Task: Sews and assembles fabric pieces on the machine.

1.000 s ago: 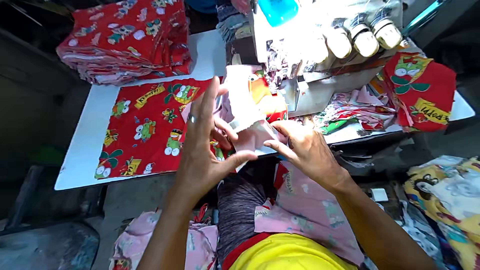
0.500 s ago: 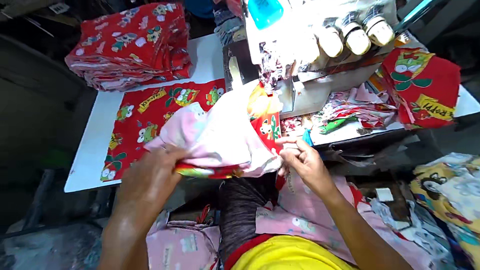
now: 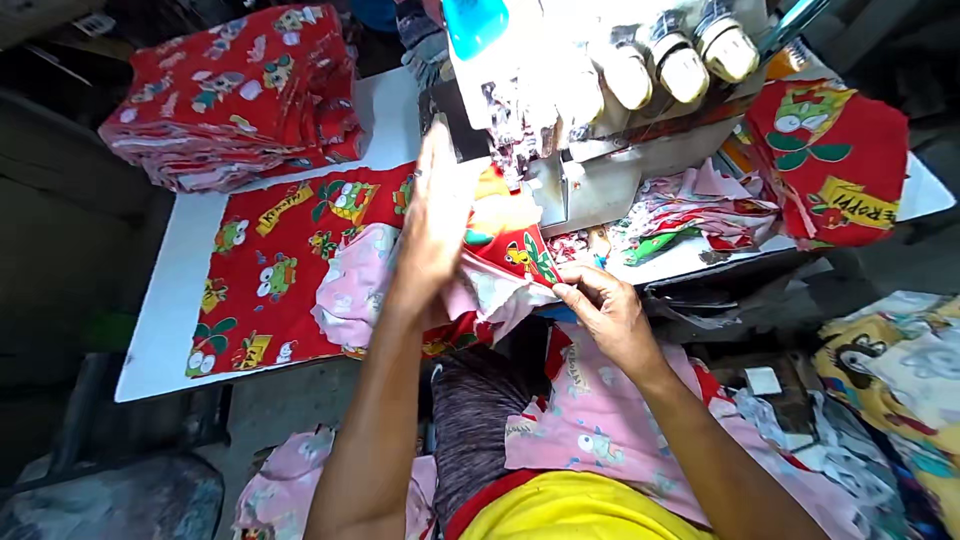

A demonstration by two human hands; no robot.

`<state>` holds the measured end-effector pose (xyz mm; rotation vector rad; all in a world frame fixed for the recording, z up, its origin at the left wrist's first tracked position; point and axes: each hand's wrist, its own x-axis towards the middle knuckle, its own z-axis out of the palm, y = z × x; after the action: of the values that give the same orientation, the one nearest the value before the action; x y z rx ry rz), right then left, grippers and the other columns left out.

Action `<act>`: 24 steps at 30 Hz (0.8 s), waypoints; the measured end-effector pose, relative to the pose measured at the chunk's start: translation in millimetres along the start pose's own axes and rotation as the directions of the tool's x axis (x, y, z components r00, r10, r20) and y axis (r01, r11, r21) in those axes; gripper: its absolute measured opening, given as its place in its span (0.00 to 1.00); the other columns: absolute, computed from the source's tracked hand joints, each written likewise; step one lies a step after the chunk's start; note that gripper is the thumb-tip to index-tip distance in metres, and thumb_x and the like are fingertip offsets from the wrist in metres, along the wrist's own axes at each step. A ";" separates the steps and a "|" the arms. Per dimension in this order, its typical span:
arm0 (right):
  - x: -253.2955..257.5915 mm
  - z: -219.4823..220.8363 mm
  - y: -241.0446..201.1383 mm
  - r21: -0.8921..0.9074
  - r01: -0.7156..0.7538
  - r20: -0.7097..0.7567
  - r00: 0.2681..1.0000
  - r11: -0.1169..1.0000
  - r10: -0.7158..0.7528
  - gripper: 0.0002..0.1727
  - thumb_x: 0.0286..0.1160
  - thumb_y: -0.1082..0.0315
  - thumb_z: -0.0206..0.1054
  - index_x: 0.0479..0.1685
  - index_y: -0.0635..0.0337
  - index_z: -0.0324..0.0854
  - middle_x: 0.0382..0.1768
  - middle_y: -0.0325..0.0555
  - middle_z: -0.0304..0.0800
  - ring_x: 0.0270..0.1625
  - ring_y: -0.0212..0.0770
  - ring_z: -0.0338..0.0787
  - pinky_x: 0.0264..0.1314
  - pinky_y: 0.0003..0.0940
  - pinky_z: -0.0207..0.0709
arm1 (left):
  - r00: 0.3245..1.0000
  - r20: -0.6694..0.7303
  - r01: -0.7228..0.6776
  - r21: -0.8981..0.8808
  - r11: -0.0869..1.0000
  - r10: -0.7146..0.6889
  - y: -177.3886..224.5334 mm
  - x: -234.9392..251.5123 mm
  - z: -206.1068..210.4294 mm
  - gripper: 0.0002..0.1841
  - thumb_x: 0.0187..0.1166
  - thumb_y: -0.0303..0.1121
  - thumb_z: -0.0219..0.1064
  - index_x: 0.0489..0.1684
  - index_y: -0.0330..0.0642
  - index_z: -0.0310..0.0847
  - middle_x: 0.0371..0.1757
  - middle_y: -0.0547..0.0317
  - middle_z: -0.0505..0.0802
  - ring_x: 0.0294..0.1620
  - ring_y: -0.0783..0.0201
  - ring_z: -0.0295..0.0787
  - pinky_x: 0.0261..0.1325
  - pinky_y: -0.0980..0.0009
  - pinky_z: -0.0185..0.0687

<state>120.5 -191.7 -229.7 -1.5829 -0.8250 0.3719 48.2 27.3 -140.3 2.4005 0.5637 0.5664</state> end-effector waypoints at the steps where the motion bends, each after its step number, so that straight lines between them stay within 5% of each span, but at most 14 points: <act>1: -0.4 -1.6 0.2 -0.009 0.008 0.001 1.000 1.000 -0.008 0.08 0.81 0.69 0.67 0.49 0.59 0.90 0.48 0.38 0.91 0.31 0.23 0.82 0.33 0.19 0.78 | 1.000 -0.021 -0.013 0.039 0.999 0.014 -13.0 9.2 -3.9 0.36 0.91 0.45 0.52 0.93 0.31 0.50 0.94 0.36 0.55 0.95 0.46 0.49 0.93 0.50 0.45; 4: 0.9 -6.3 0.1 -0.060 0.041 -0.025 0.999 0.997 -0.042 0.09 0.82 0.70 0.66 0.50 0.59 0.90 0.47 0.39 0.90 0.32 0.24 0.84 0.35 0.20 0.80 | 0.982 -0.128 -0.096 0.297 0.950 0.139 9.5 -12.9 -13.6 0.31 0.89 0.40 0.57 0.88 0.30 0.62 0.89 0.33 0.65 0.90 0.39 0.60 0.89 0.48 0.56; 5: 0.6 -7.9 1.4 -0.073 0.046 -0.034 0.998 0.996 -0.049 0.09 0.82 0.70 0.66 0.51 0.59 0.90 0.46 0.40 0.90 0.32 0.25 0.84 0.35 0.20 0.80 | 0.971 -0.134 -0.137 0.363 0.921 0.197 27.1 -34.2 -10.1 0.25 0.88 0.34 0.58 0.81 0.30 0.71 0.82 0.32 0.75 0.79 0.40 0.74 0.79 0.50 0.69; 6: 0.9 -9.5 2.9 -0.085 0.050 -0.038 0.998 0.995 -0.053 0.09 0.82 0.69 0.66 0.52 0.59 0.90 0.45 0.40 0.90 0.32 0.25 0.84 0.34 0.20 0.81 | 0.946 -0.163 -0.197 0.392 0.898 0.279 35.5 -49.9 -1.3 0.17 0.87 0.31 0.60 0.68 0.29 0.81 0.64 0.32 0.87 0.59 0.41 0.87 0.61 0.51 0.81; 8: 1.1 -11.9 5.8 -0.112 0.058 -0.042 0.997 0.992 -0.064 0.10 0.82 0.69 0.65 0.53 0.58 0.90 0.46 0.40 0.91 0.31 0.24 0.85 0.33 0.19 0.81 | 0.916 -0.146 -0.294 0.391 0.872 0.374 36.8 -64.2 17.1 0.18 0.87 0.33 0.62 0.65 0.29 0.85 0.47 0.37 0.93 0.40 0.46 0.90 0.46 0.55 0.82; 11: -0.4 -14.2 5.8 -0.165 0.066 -0.039 0.997 0.984 -0.074 0.10 0.82 0.70 0.65 0.53 0.59 0.90 0.47 0.41 0.92 0.31 0.25 0.86 0.34 0.20 0.83 | 0.943 -0.061 -0.275 0.407 0.871 0.326 27.3 -69.5 30.3 0.30 0.91 0.47 0.56 0.83 0.34 0.72 0.71 0.40 0.88 0.70 0.45 0.85 0.75 0.48 0.71; 13: -0.6 -17.4 1.1 -0.125 0.063 -0.019 0.998 0.990 -0.066 0.09 0.81 0.70 0.66 0.51 0.61 0.90 0.48 0.42 0.91 0.33 0.26 0.87 0.35 0.21 0.84 | 0.952 -0.070 -0.249 0.390 0.887 0.298 25.3 -66.6 33.4 0.33 0.92 0.53 0.50 0.87 0.38 0.68 0.81 0.45 0.81 0.81 0.47 0.76 0.84 0.45 0.59; 15: -0.6 -24.5 -9.1 0.153 0.010 0.072 0.997 0.988 -0.021 0.08 0.78 0.72 0.64 0.46 0.63 0.88 0.46 0.42 0.89 0.31 0.25 0.86 0.32 0.19 0.84 | 0.954 -0.095 -0.235 0.343 0.909 0.283 19.4 -61.1 33.0 0.32 0.92 0.55 0.46 0.87 0.44 0.70 0.82 0.49 0.81 0.82 0.49 0.74 0.85 0.43 0.55; 18: -0.4 -28.3 -18.4 0.530 -0.110 0.240 0.970 0.841 -0.025 0.07 0.79 0.73 0.62 0.46 0.61 0.85 0.27 0.39 0.86 0.21 0.26 0.82 0.25 0.20 0.79 | 0.942 -0.180 -0.231 0.270 0.935 0.284 15.0 -59.1 26.7 0.24 0.94 0.46 0.49 0.76 0.44 0.81 0.71 0.51 0.89 0.74 0.53 0.81 0.82 0.48 0.60; 20: -0.4 -24.9 -18.4 0.337 -0.074 0.197 0.980 0.939 0.007 0.06 0.77 0.74 0.65 0.45 0.64 0.87 0.31 0.40 0.89 0.22 0.26 0.83 0.25 0.19 0.81 | 0.947 -0.159 -0.223 0.297 0.929 0.278 21.0 -63.6 23.1 0.23 0.94 0.42 0.51 0.77 0.40 0.79 0.77 0.49 0.85 0.84 0.52 0.74 0.93 0.48 0.49; 22: -1.0 -19.1 -10.0 0.053 -0.010 0.139 0.990 0.999 0.002 0.08 0.78 0.70 0.66 0.45 0.61 0.90 0.42 0.40 0.91 0.28 0.24 0.84 0.30 0.19 0.81 | 0.931 -0.160 -0.265 0.318 0.910 0.327 13.1 -66.1 26.6 0.26 0.94 0.46 0.51 0.77 0.36 0.79 0.72 0.41 0.88 0.80 0.45 0.77 0.90 0.45 0.53; 24: -2.1 -14.8 -3.8 -0.037 0.028 0.116 0.993 0.999 -0.023 0.09 0.79 0.68 0.66 0.45 0.60 0.90 0.44 0.40 0.91 0.31 0.24 0.85 0.33 0.20 0.82 | 0.953 -0.125 -0.226 0.312 0.923 0.276 -4.7 -65.0 21.1 0.29 0.93 0.50 0.48 0.79 0.39 0.78 0.77 0.44 0.84 0.84 0.46 0.72 0.90 0.45 0.53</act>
<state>127.6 -203.9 -223.7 -1.5971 -0.9451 0.4343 4.7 -12.2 -175.4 2.7502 0.4349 0.8538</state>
